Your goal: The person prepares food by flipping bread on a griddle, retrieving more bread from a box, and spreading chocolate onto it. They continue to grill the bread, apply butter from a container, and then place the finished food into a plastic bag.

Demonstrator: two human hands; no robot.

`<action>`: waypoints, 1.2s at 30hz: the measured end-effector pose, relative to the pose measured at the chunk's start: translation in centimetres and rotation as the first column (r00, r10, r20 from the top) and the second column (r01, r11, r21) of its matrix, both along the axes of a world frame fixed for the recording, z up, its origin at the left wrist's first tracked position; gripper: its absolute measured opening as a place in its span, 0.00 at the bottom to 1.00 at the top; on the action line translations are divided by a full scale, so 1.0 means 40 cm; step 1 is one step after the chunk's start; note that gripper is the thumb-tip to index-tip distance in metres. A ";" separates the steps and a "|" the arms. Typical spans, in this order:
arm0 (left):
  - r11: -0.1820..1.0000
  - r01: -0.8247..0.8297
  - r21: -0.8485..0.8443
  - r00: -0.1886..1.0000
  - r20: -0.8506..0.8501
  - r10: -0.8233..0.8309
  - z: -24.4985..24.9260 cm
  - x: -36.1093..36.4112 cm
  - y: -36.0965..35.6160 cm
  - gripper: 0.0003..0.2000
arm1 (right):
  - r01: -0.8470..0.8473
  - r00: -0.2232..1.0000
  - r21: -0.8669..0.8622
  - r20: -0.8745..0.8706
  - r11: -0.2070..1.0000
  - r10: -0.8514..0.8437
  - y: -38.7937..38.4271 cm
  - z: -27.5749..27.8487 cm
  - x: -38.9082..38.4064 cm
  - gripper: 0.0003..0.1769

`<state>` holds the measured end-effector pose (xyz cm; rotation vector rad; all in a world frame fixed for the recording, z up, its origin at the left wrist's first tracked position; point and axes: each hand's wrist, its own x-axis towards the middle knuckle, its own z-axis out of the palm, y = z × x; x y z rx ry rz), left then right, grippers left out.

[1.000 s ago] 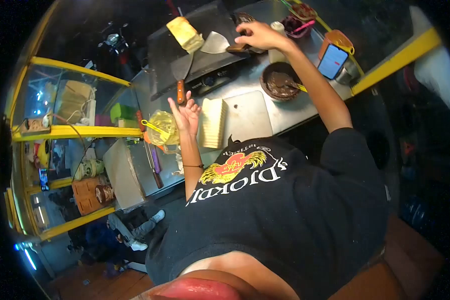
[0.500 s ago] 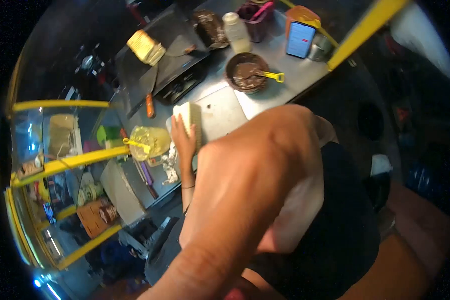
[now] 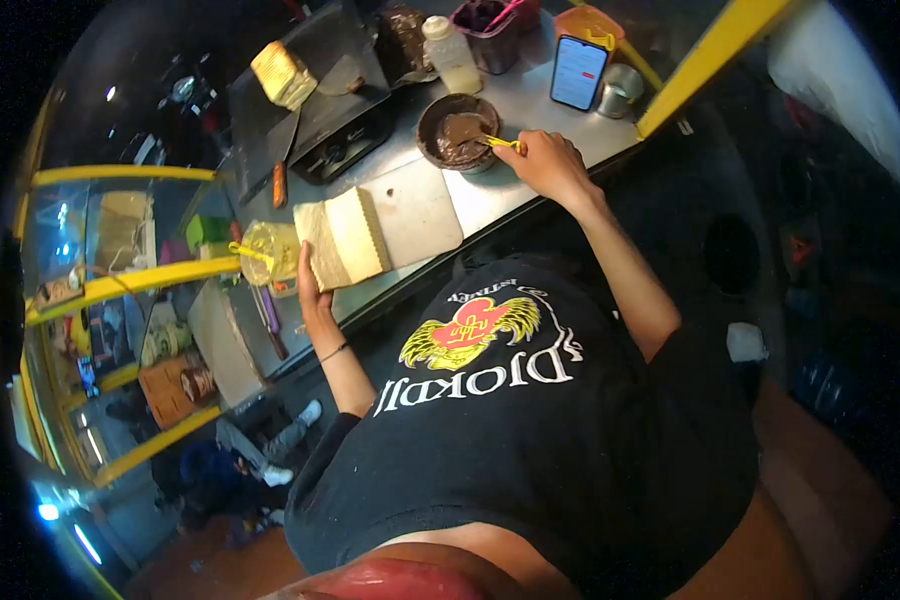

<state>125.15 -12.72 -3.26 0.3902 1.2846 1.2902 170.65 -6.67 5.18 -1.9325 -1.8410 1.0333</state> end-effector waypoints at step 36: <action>0.978 0.031 0.208 0.912 0.395 -0.113 -0.069 -0.052 -0.032 0.23 | 0.011 0.163 -0.339 -0.927 0.941 -0.337 -0.094 -0.128 -0.005 0.16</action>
